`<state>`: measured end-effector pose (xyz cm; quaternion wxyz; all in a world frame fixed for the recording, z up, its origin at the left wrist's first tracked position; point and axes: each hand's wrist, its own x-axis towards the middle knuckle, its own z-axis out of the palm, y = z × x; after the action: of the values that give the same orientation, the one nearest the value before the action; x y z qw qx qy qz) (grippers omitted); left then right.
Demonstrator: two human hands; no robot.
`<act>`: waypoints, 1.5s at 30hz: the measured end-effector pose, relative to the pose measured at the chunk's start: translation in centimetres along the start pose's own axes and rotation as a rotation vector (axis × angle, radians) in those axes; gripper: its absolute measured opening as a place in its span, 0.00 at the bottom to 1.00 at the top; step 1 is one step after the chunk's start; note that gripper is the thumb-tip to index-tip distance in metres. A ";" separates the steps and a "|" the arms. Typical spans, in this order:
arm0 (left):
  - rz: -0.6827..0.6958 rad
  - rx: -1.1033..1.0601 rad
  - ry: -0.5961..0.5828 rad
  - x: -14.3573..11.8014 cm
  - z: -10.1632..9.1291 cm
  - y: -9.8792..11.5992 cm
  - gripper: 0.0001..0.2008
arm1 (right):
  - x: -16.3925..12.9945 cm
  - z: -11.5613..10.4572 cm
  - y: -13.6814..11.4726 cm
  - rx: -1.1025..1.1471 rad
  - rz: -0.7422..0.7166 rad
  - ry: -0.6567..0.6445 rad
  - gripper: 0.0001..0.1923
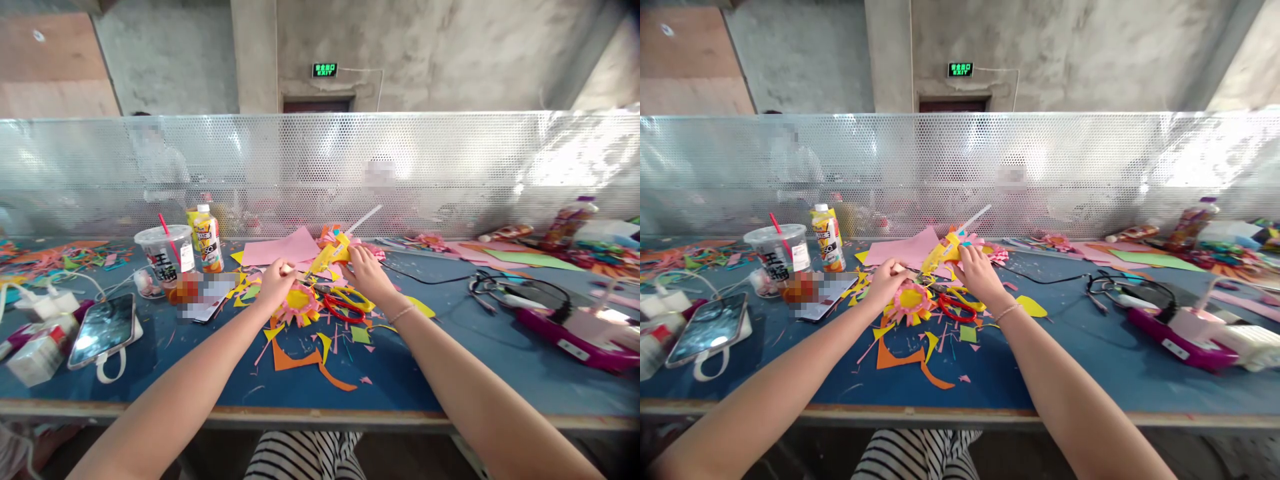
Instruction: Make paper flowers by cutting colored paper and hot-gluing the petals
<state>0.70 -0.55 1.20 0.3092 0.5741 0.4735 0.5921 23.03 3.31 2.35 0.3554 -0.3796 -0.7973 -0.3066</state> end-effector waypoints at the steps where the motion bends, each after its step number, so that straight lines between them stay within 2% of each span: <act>1: 0.005 0.012 -0.003 0.0 0.0 -0.1 0.07 | 0.0 0.0 0.0 0.004 0.001 -0.007 0.22; 11: 0.019 0.051 -0.007 0.1 -0.1 -0.3 0.07 | 0.1 -0.2 -0.1 -0.002 0.012 -0.045 0.21; 22: 0.003 -0.036 -0.025 0.2 0.0 -0.5 0.06 | 0.0 -0.2 0.1 -0.051 0.078 -0.072 0.21; 28: 0.025 0.028 0.006 0.2 -0.2 -0.5 0.07 | 0.0 -0.1 0.1 -0.115 0.150 -0.110 0.22; 32: 0.047 0.066 0.071 0.3 -0.3 -0.7 0.11 | -0.4 -0.3 2.1 -0.130 0.337 -0.147 0.25; 35: 0.057 0.096 0.095 0.5 -0.3 -1.0 0.11 | -1.3 -0.7 5.2 -0.138 0.587 -0.218 0.28; 37: 0.071 0.119 0.092 0.7 -0.4 -1.2 0.10 | -2.4 -0.9 7.6 -0.148 0.790 -0.309 0.29; 40: 0.095 0.145 0.088 1.0 -0.5 -1.4 0.07 | -4.7 -0.9 10.8 -0.189 1.055 -0.417 0.27; 43: 0.121 0.166 0.076 1.2 -0.6 -1.6 0.05 | -6.6 -0.5 12.5 -0.237 1.103 -0.443 0.21; 45: 0.147 0.170 0.068 1.3 -0.6 -1.7 0.05 | -6.8 -0.1 12.6 -0.254 1.024 -0.414 0.17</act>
<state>-0.40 1.07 0.23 0.1989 0.6110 0.4890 0.5899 36.52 7.24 -0.26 0.2463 -0.8099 -0.5213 -0.1077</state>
